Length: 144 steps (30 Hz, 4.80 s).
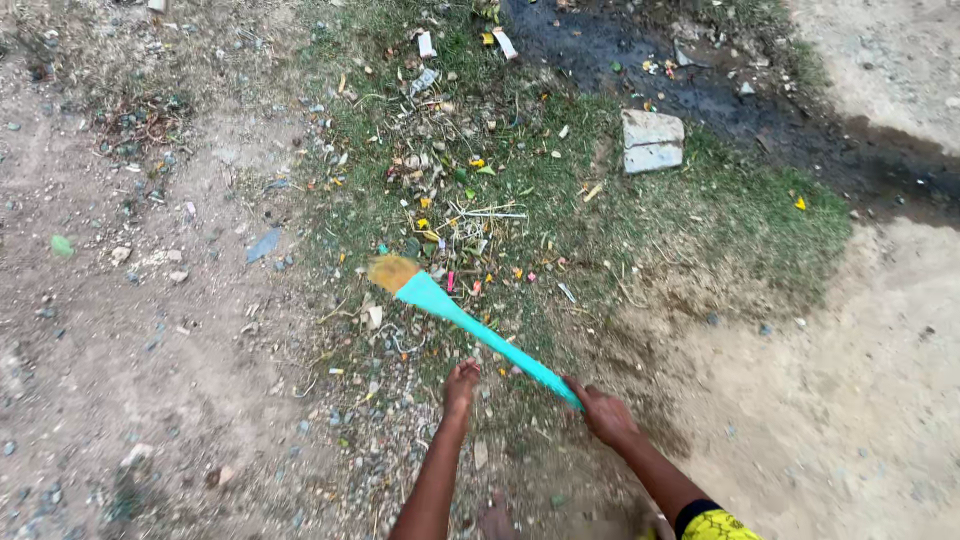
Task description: The person sweeps dirt and debris on a path using a broom, picks up small items by hand, and then carries a bucket to a tap to fill it.
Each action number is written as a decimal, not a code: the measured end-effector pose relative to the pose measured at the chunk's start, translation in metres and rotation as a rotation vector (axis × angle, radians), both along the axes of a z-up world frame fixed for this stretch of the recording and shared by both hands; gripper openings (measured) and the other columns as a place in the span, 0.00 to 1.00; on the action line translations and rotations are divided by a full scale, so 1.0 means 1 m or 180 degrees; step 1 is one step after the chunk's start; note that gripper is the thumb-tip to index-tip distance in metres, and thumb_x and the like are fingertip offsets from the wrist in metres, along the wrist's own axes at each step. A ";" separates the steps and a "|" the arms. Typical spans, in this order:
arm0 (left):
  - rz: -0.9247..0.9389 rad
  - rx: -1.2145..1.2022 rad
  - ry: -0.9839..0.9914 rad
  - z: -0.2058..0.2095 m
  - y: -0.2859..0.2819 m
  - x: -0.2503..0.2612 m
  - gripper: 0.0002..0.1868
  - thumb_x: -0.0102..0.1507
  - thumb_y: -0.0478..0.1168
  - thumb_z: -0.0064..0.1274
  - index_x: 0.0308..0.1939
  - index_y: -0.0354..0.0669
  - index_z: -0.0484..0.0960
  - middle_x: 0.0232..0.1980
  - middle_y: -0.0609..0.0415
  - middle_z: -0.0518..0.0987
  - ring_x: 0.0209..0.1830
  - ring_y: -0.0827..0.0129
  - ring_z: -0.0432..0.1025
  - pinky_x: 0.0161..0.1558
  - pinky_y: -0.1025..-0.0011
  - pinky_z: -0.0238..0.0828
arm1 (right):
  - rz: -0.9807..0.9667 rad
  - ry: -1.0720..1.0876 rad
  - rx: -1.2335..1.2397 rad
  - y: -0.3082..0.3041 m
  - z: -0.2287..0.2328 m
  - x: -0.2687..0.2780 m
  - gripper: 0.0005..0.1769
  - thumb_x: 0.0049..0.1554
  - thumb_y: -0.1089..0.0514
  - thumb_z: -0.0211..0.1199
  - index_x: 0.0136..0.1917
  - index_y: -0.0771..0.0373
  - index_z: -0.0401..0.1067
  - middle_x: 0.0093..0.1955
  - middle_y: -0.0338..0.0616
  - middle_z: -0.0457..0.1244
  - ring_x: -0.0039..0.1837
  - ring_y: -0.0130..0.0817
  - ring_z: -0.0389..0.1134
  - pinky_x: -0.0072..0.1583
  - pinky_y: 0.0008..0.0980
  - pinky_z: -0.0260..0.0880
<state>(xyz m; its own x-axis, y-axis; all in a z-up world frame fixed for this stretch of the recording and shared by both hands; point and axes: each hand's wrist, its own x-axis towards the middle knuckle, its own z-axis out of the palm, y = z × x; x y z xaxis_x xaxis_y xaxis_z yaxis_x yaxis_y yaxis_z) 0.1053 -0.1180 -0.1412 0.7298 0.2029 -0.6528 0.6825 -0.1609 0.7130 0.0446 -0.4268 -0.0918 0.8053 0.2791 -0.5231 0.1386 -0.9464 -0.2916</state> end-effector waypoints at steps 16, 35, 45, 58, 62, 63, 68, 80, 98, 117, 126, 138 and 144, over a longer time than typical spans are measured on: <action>-0.1323 0.2313 -0.1689 -0.495 -0.151 0.208 0.11 0.65 0.43 0.51 0.48 0.50 0.86 0.41 0.44 0.84 0.43 0.47 0.78 0.49 0.49 0.73 | 0.0746 -0.0900 -0.0578 -0.167 -0.460 0.088 0.27 0.60 0.64 0.54 0.72 0.50 0.60 0.53 0.49 0.65 0.55 0.46 0.68 0.54 0.44 0.73; -0.0760 0.0902 -0.1628 -0.526 -0.182 0.246 0.11 0.63 0.45 0.60 0.41 0.42 0.85 0.42 0.47 0.82 0.39 0.59 0.76 0.44 0.58 0.72 | -0.0266 -0.1553 0.1253 -0.132 -0.441 0.160 0.20 0.55 0.59 0.66 0.62 0.55 0.75 0.56 0.45 0.65 0.57 0.40 0.68 0.56 0.41 0.73; -0.1869 -0.0975 -0.1171 -0.333 -0.152 0.251 0.04 0.64 0.37 0.48 0.36 0.43 0.77 0.44 0.55 0.86 0.39 0.77 0.75 0.39 0.72 0.69 | -0.1267 0.0382 0.3567 -0.083 -0.348 0.264 0.48 0.54 0.73 0.60 0.81 0.46 0.48 0.80 0.47 0.49 0.79 0.41 0.50 0.73 0.43 0.60; -0.1082 -0.1293 -0.1655 -0.312 -0.151 0.235 0.01 0.63 0.32 0.54 0.39 0.40 0.78 0.40 0.51 0.84 0.38 0.73 0.76 0.44 0.72 0.75 | -0.2018 0.0817 0.3983 -0.112 -0.365 0.256 0.13 0.63 0.53 0.58 0.53 0.59 0.78 0.38 0.41 0.71 0.37 0.28 0.70 0.46 0.30 0.75; -0.1031 -0.1086 -0.1763 -0.300 -0.147 0.232 0.07 0.60 0.31 0.61 0.39 0.41 0.79 0.38 0.54 0.85 0.40 0.74 0.77 0.46 0.73 0.75 | -0.2257 0.0670 0.4314 -0.133 -0.360 0.264 0.13 0.65 0.52 0.56 0.49 0.59 0.78 0.39 0.40 0.71 0.38 0.26 0.69 0.43 0.29 0.73; -0.1022 -0.1006 -0.1669 -0.299 -0.145 0.231 0.09 0.59 0.31 0.63 0.40 0.42 0.79 0.37 0.55 0.85 0.39 0.74 0.78 0.45 0.73 0.76 | -0.2410 0.0597 0.4416 -0.135 -0.362 0.266 0.13 0.66 0.51 0.56 0.48 0.59 0.77 0.40 0.39 0.71 0.38 0.25 0.68 0.43 0.28 0.72; -0.0775 -0.1077 -0.1752 -0.324 -0.137 0.243 0.11 0.59 0.29 0.60 0.45 0.41 0.80 0.39 0.54 0.85 0.41 0.74 0.78 0.46 0.74 0.76 | -0.2506 0.0395 0.4183 -0.134 -0.369 0.277 0.12 0.64 0.52 0.56 0.45 0.58 0.77 0.40 0.39 0.71 0.38 0.26 0.69 0.41 0.29 0.72; -0.0404 -0.0799 -0.1714 -0.400 -0.123 0.267 0.10 0.61 0.26 0.59 0.46 0.35 0.85 0.42 0.49 0.86 0.41 0.72 0.80 0.47 0.74 0.79 | -0.3114 -0.0501 0.4044 -0.125 -0.371 0.288 0.04 0.59 0.57 0.67 0.44 0.59 0.76 0.39 0.40 0.70 0.37 0.24 0.68 0.39 0.25 0.69; -0.0532 -0.0672 -0.1303 -0.373 -0.127 0.270 0.11 0.64 0.27 0.49 0.50 0.35 0.78 0.45 0.45 0.84 0.45 0.66 0.82 0.50 0.71 0.79 | -0.2616 -0.0275 0.3679 -0.117 -0.373 0.289 0.10 0.61 0.55 0.64 0.53 0.61 0.75 0.50 0.45 0.70 0.48 0.30 0.69 0.50 0.31 0.72; -0.0661 -0.1024 -0.1751 -0.333 -0.179 0.263 0.09 0.66 0.26 0.49 0.49 0.34 0.77 0.43 0.49 0.83 0.45 0.70 0.79 0.53 0.72 0.77 | -0.1549 0.0725 0.3595 -0.084 -0.399 0.284 0.13 0.59 0.61 0.61 0.57 0.62 0.78 0.46 0.44 0.71 0.43 0.29 0.70 0.52 0.33 0.78; -0.0494 -0.0060 -0.1672 -0.309 -0.153 0.249 0.12 0.65 0.31 0.52 0.52 0.44 0.82 0.42 0.55 0.86 0.45 0.75 0.81 0.50 0.70 0.78 | -0.1855 0.0544 0.3674 -0.130 -0.406 0.286 0.10 0.62 0.59 0.59 0.53 0.63 0.79 0.42 0.46 0.73 0.39 0.29 0.72 0.43 0.30 0.75; -0.1436 -0.0093 -0.1640 -0.293 -0.188 0.236 0.09 0.64 0.33 0.54 0.48 0.40 0.80 0.40 0.54 0.86 0.42 0.74 0.81 0.47 0.69 0.78 | -0.1306 0.0433 0.3755 -0.072 -0.340 0.261 0.36 0.54 0.64 0.66 0.73 0.53 0.59 0.71 0.36 0.59 0.71 0.28 0.59 0.73 0.37 0.60; -0.1043 -0.0234 -0.1758 -0.293 -0.183 0.238 0.08 0.65 0.32 0.53 0.48 0.41 0.80 0.42 0.55 0.85 0.44 0.76 0.81 0.50 0.71 0.79 | -0.1282 0.0394 0.3794 -0.078 -0.402 0.282 0.11 0.64 0.58 0.59 0.56 0.63 0.77 0.45 0.44 0.72 0.46 0.31 0.72 0.55 0.35 0.78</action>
